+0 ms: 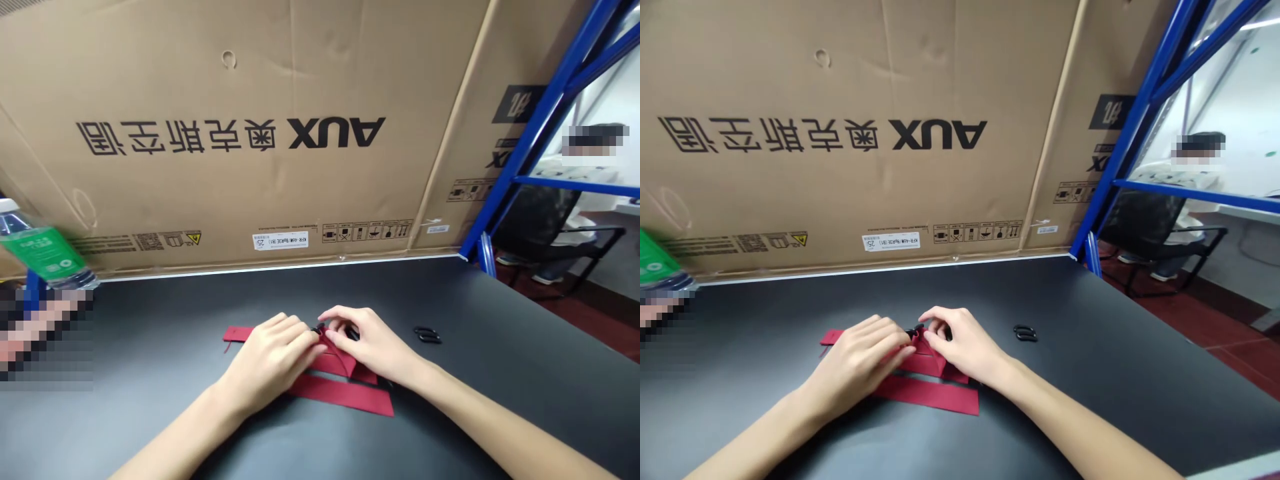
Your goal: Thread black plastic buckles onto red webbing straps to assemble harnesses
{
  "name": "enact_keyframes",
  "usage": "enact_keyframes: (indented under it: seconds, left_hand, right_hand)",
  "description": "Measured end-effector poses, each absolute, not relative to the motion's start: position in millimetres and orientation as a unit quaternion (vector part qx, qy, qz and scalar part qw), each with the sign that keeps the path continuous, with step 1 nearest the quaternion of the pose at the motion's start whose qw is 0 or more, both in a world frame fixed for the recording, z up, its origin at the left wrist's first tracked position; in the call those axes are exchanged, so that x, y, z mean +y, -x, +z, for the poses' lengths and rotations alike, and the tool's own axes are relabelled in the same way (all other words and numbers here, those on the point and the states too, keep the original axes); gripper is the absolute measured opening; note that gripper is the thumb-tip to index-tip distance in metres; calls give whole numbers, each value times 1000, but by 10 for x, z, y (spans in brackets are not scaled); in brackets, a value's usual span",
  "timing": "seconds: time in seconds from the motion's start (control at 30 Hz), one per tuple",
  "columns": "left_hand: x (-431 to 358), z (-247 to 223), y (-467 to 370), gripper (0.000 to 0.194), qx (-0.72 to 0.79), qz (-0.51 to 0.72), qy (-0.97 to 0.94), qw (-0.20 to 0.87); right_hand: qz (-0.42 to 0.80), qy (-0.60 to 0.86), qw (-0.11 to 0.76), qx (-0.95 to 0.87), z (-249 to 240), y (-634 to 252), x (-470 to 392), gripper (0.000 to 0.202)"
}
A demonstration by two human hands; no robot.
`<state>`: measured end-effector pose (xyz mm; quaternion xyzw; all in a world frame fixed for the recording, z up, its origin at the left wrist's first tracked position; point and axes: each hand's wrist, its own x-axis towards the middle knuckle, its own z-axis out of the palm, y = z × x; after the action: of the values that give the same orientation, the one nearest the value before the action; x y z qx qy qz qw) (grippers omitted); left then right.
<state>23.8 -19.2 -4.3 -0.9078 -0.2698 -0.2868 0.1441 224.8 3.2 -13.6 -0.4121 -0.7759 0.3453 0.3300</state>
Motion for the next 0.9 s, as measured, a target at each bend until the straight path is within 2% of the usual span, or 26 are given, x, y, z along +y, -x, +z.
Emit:
enact_keyframes:
  seconds: [0.17, 0.37, 0.47, 0.6, 0.67, 0.73, 0.83, 0.9]
  left_hand:
    - [-134, -76, -155, 35, -372, -266, 882, 118]
    - [-143, -75, -184, 19, -448, -361, 812, -93]
    - [-141, -54, -195, 18, -434, -396, 796, -147]
    - [-159, -55, -207, 25, -367, -394, 832, -129]
    - [-184, -55, -227, 26, -343, -396, 844, -115]
    - [-213, -45, -255, 21, -348, -409, 836, -114]
    - [-251, -29, -285, 15, -394, -417, 810, -123]
    - [-265, -44, -288, 22, -411, -397, 813, -113]
  right_hand:
    - [473, 385, 364, -704, -134, -2223, 9, 27]
    - [613, 325, 356, -627, -141, -2159, -62, 46]
    - [597, 333, 359, -635, -131, -2145, -89, 39]
    - [433, 392, 374, -721, -62, -2171, -112, 30]
    - [396, 385, 367, -748, -39, -2180, -123, 25]
    - [415, 384, 372, -736, -43, -2177, -127, 24]
    - [486, 389, 412, -666, -88, -2151, -112, 33]
    - [527, 383, 438, -619, -119, -2126, -100, 41]
